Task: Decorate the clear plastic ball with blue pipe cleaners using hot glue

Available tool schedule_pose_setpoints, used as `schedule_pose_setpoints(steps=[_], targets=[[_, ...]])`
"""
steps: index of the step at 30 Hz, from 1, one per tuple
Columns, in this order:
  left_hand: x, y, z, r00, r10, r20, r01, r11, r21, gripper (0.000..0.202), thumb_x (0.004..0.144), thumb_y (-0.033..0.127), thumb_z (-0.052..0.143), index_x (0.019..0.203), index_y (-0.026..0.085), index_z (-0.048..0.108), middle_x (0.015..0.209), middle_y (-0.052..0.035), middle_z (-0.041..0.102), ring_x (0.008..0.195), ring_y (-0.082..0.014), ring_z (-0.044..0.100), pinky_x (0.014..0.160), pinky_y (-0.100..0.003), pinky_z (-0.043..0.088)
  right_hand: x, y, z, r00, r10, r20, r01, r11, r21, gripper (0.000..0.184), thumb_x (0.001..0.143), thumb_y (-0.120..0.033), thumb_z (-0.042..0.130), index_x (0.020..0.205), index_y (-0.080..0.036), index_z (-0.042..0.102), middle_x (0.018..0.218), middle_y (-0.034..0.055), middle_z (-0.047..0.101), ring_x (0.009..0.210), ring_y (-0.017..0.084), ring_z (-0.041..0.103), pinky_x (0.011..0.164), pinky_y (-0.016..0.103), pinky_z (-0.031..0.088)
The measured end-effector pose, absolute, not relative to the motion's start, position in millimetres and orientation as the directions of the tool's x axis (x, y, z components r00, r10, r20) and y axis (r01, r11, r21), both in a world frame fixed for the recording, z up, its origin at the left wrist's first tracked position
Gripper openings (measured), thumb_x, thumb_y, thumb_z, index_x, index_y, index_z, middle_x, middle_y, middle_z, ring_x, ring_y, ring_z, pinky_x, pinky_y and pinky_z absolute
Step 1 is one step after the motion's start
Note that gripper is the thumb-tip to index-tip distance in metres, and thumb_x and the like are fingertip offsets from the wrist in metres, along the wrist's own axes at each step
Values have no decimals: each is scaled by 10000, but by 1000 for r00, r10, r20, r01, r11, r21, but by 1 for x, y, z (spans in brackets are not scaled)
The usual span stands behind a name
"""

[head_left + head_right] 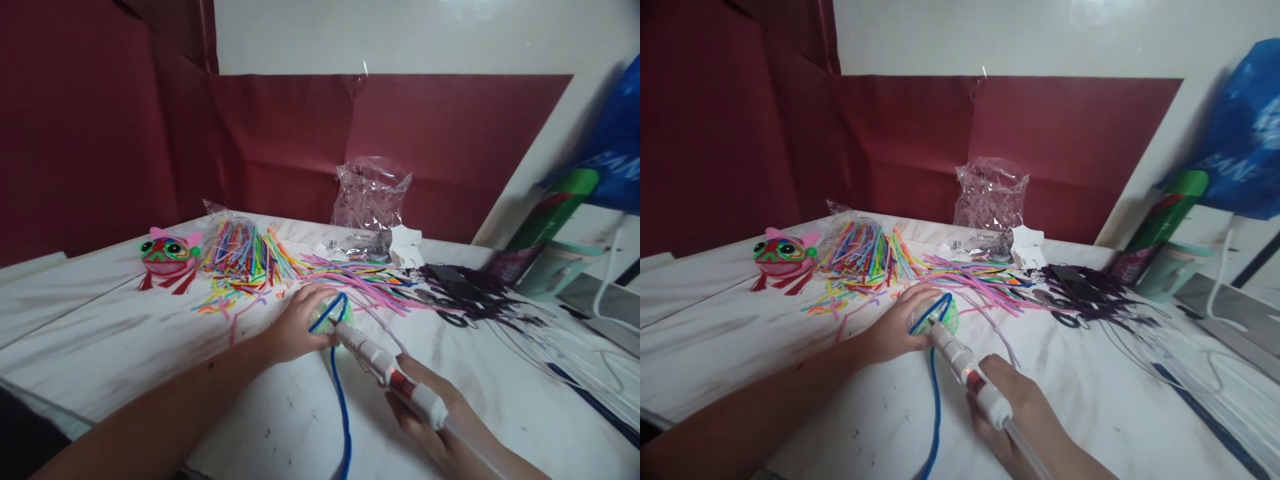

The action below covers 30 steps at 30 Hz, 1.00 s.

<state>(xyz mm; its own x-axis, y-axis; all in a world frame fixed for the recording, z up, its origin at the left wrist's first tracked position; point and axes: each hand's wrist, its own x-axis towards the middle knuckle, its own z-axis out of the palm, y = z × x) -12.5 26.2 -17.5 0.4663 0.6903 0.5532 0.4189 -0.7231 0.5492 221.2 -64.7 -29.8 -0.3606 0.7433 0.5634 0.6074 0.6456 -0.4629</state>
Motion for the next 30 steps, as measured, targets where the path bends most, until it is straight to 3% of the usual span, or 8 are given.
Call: schedule_pose_setpoints(steps=[10, 15, 26, 30], targets=[[-13, 25, -16, 468, 706, 531, 429, -707, 562, 723, 621, 302, 793, 1273, 172, 509, 1355, -168, 433, 1301, -334, 376, 1117, -494, 279, 223, -68, -16, -404, 755, 516, 591, 646, -483, 97, 856, -285, 496, 779, -237, 531, 699, 14, 604, 601, 157, 590, 550, 245, 523], [-13, 26, -18, 468, 698, 542, 422, -715, 557, 710, 630, 299, 786, 1275, 209, 502, 1350, -150, 443, 1296, -322, 385, 1110, -494, 289, 222, -68, -13, -435, 739, 514, 578, 667, -470, 115, 839, -236, 502, 725, -230, 491, 672, -2, 576, 575, 136, 573, 552, 222, 501], [-15, 27, -18, 487, 685, 542, 406, -727, 553, 719, 641, 331, 783, 1289, 216, 495, 1376, -151, 429, 1310, -325, 367, 1110, -500, 273, 224, -67, -14, -372, 782, 500, 596, 614, -517, 73, 850, -236, 466, 794, -234, 513, 694, 0, 605, 589, 148, 598, 544, 222, 498], [-15, 28, -19, 481, 692, 538, 409, -720, 561, 722, 630, 332, 791, 1282, 212, 504, 1369, -149, 439, 1308, -321, 373, 1110, -491, 284, 222, -69, -5, -423, 734, 531, 580, 670, -464, 97, 847, -222, 449, 766, -229, 501, 692, 0, 615, 595, 142, 611, 545, 208, 494]])
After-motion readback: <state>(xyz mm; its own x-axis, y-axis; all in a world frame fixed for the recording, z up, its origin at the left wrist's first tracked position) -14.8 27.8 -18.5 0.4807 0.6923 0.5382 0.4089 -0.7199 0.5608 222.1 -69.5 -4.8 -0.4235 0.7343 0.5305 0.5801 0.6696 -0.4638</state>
